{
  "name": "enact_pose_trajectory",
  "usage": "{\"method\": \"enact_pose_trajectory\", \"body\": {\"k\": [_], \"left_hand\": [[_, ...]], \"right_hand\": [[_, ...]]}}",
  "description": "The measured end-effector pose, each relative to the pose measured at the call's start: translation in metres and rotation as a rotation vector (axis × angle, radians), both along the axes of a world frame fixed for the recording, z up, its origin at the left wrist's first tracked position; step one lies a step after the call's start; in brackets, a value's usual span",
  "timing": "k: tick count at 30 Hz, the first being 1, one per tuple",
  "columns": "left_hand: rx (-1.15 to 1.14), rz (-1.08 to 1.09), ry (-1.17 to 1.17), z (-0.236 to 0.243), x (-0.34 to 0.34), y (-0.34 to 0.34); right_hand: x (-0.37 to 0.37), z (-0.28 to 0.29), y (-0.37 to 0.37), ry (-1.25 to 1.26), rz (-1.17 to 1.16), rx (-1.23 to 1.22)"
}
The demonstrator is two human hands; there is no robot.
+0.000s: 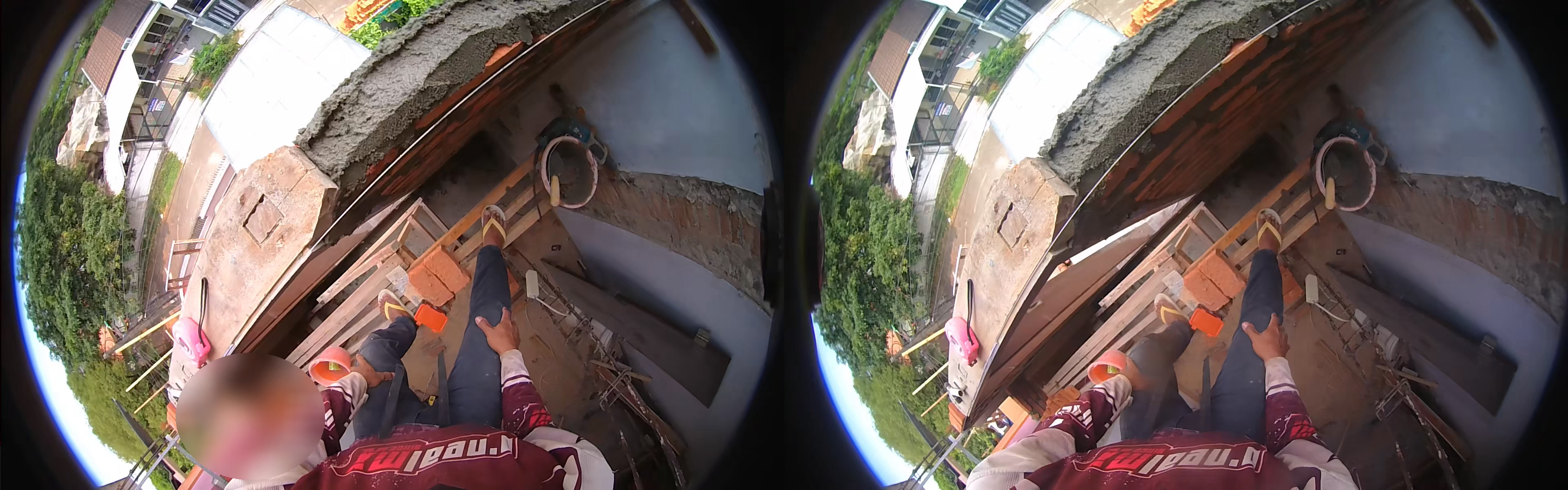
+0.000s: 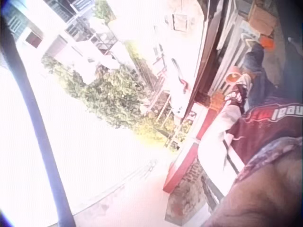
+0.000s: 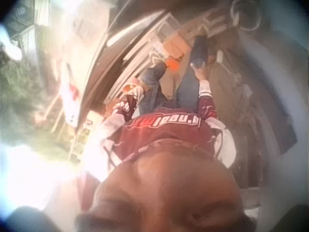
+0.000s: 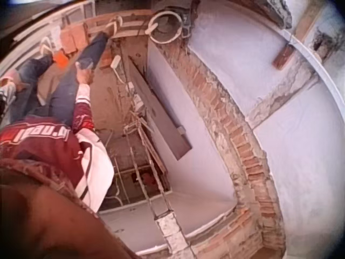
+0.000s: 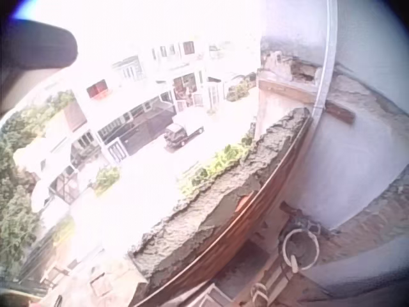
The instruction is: The person scoops mortar from a bucket with a trowel and spreads it along a brick wall. They place red bricks onto the mortar bed, tap them into alignment, and continue adding mortar between bricks. The person repeats this process to extend the wall.
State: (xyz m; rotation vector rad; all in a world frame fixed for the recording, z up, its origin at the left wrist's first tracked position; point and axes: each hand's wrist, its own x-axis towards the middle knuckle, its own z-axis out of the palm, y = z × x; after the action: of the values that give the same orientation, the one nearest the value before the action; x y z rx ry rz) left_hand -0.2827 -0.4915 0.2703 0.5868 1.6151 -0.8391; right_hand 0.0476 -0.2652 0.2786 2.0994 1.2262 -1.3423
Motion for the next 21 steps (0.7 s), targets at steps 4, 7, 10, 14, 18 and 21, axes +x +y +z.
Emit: {"method": "enact_pose_trajectory", "body": {"k": [4,7,10,14,18,21], "left_hand": [[0.029,0.195,0.039,-0.037,0.002,-0.062],[0.145,-0.025,0.086,-0.025,0.011,-0.043],[0.057,0.111,0.106,-0.020,-0.003,-0.034],[0.071,0.104,0.139,0.006,0.005,0.010],[0.057,0.085,0.234,0.004,0.006,0.004],[0.008,0.063,0.271,-0.002,0.000,0.002]], "right_hand": [[-0.031,-0.055,0.039,0.021,0.383,0.630],[-0.054,-0.155,0.061,0.094,0.307,0.225],[-0.069,-0.244,0.064,0.099,0.358,-0.186],[-0.076,-0.346,0.049,0.092,0.458,-0.166],[-0.092,-0.375,0.049,0.018,0.521,-0.048],[-0.089,-0.390,0.041,-0.010,0.482,-0.139]]}}
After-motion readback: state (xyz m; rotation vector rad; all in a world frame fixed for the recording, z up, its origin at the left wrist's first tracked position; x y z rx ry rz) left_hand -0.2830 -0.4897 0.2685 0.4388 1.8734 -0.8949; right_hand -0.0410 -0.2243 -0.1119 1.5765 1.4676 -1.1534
